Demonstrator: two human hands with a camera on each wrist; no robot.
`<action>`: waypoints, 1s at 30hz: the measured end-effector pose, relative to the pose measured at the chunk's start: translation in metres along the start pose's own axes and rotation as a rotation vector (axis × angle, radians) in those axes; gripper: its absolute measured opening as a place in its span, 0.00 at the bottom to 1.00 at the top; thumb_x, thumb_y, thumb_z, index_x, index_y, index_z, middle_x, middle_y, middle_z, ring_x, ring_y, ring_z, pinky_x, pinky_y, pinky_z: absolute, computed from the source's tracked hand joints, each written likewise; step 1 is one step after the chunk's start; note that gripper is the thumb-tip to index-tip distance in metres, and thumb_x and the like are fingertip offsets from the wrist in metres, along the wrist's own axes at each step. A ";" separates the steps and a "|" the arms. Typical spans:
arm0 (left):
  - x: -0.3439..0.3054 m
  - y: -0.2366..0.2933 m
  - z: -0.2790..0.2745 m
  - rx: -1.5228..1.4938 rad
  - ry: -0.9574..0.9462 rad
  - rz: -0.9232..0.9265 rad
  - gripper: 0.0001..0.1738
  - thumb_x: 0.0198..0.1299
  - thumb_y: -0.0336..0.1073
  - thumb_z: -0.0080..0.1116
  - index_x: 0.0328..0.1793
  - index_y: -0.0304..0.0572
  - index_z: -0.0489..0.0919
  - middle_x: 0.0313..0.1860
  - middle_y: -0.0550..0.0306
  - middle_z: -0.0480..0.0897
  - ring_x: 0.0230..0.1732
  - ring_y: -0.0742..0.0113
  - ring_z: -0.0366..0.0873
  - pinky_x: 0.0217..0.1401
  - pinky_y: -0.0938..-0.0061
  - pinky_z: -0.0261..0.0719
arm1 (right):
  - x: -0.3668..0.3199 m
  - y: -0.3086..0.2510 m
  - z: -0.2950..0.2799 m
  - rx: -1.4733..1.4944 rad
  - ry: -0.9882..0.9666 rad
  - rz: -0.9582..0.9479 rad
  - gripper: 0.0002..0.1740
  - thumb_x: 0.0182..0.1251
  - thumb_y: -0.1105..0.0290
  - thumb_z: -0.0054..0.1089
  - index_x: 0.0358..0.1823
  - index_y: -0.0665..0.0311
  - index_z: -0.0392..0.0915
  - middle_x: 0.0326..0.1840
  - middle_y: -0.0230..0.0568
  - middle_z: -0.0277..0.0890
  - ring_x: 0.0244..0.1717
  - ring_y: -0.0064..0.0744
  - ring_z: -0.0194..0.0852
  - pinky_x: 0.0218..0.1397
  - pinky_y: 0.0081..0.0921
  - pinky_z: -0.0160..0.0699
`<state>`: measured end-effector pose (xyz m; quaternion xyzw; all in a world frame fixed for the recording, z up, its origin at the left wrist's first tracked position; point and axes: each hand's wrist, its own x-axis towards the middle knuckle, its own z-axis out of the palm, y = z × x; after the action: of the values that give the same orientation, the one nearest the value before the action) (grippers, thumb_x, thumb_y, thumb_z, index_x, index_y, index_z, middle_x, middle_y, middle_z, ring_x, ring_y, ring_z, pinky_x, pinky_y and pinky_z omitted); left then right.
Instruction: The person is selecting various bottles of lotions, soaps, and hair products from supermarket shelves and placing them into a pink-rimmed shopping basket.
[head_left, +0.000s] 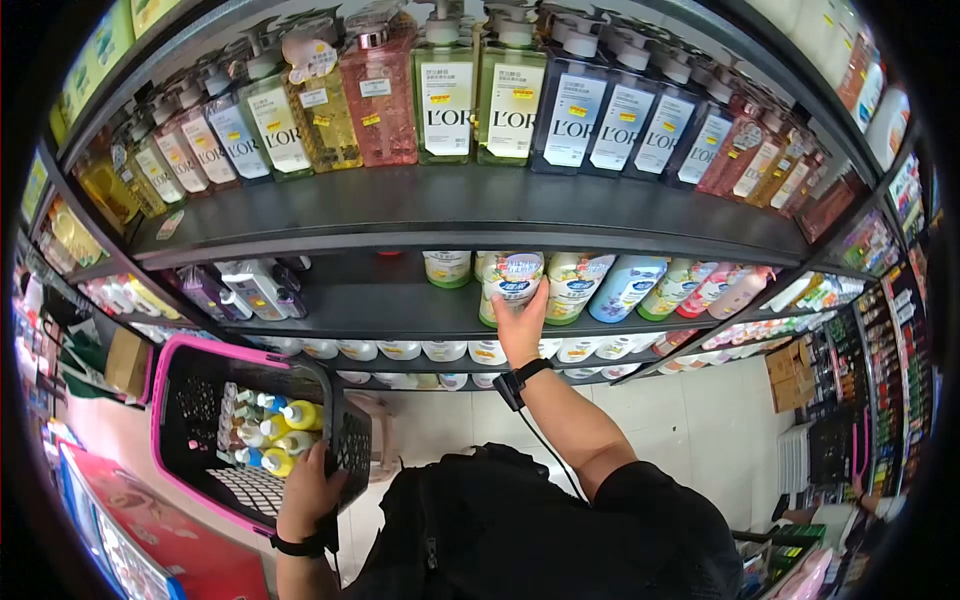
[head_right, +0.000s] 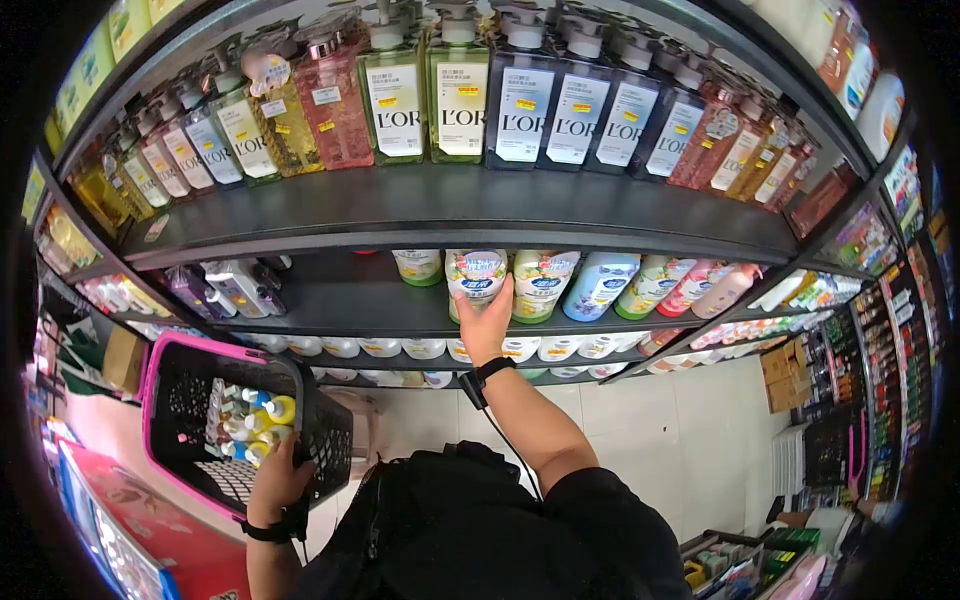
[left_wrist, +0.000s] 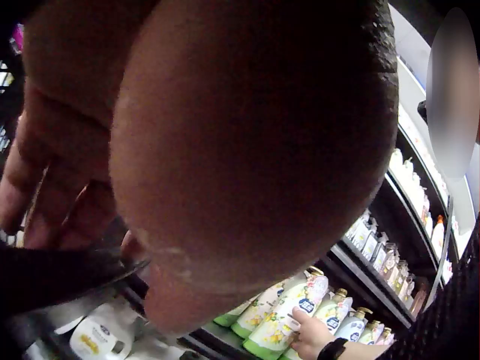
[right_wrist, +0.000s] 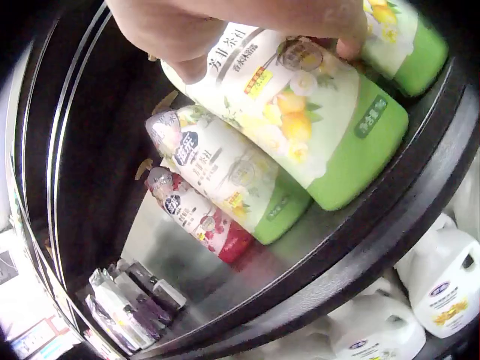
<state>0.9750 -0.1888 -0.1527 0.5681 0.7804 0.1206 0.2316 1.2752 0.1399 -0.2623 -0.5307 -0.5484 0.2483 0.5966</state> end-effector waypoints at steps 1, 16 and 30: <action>-0.001 0.004 0.001 -0.003 0.014 -0.017 0.35 0.56 0.39 0.69 0.69 0.35 0.72 0.56 0.32 0.80 0.55 0.33 0.80 0.58 0.50 0.79 | 0.003 0.000 0.000 -0.034 0.000 -0.007 0.56 0.55 0.62 0.78 0.77 0.78 0.51 0.73 0.68 0.59 0.75 0.64 0.57 0.80 0.47 0.55; -0.008 0.015 0.008 -0.047 0.086 -0.108 0.38 0.56 0.40 0.69 0.72 0.37 0.70 0.57 0.34 0.80 0.56 0.34 0.80 0.57 0.51 0.80 | 0.015 0.005 -0.013 -0.094 -0.162 -0.056 0.55 0.46 0.65 0.85 0.73 0.73 0.59 0.67 0.55 0.70 0.67 0.46 0.71 0.71 0.39 0.70; -0.051 -0.023 -0.019 -0.241 0.156 -0.182 0.34 0.57 0.37 0.68 0.70 0.37 0.73 0.53 0.37 0.84 0.56 0.43 0.82 0.59 0.58 0.80 | -0.014 -0.024 -0.017 0.591 -0.334 0.405 0.34 0.59 0.83 0.69 0.67 0.69 0.66 0.60 0.43 0.78 0.56 0.33 0.81 0.63 0.31 0.79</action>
<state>0.9590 -0.2424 -0.1351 0.4520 0.8241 0.2355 0.2471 1.2799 0.1139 -0.2430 -0.3858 -0.4267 0.5912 0.5653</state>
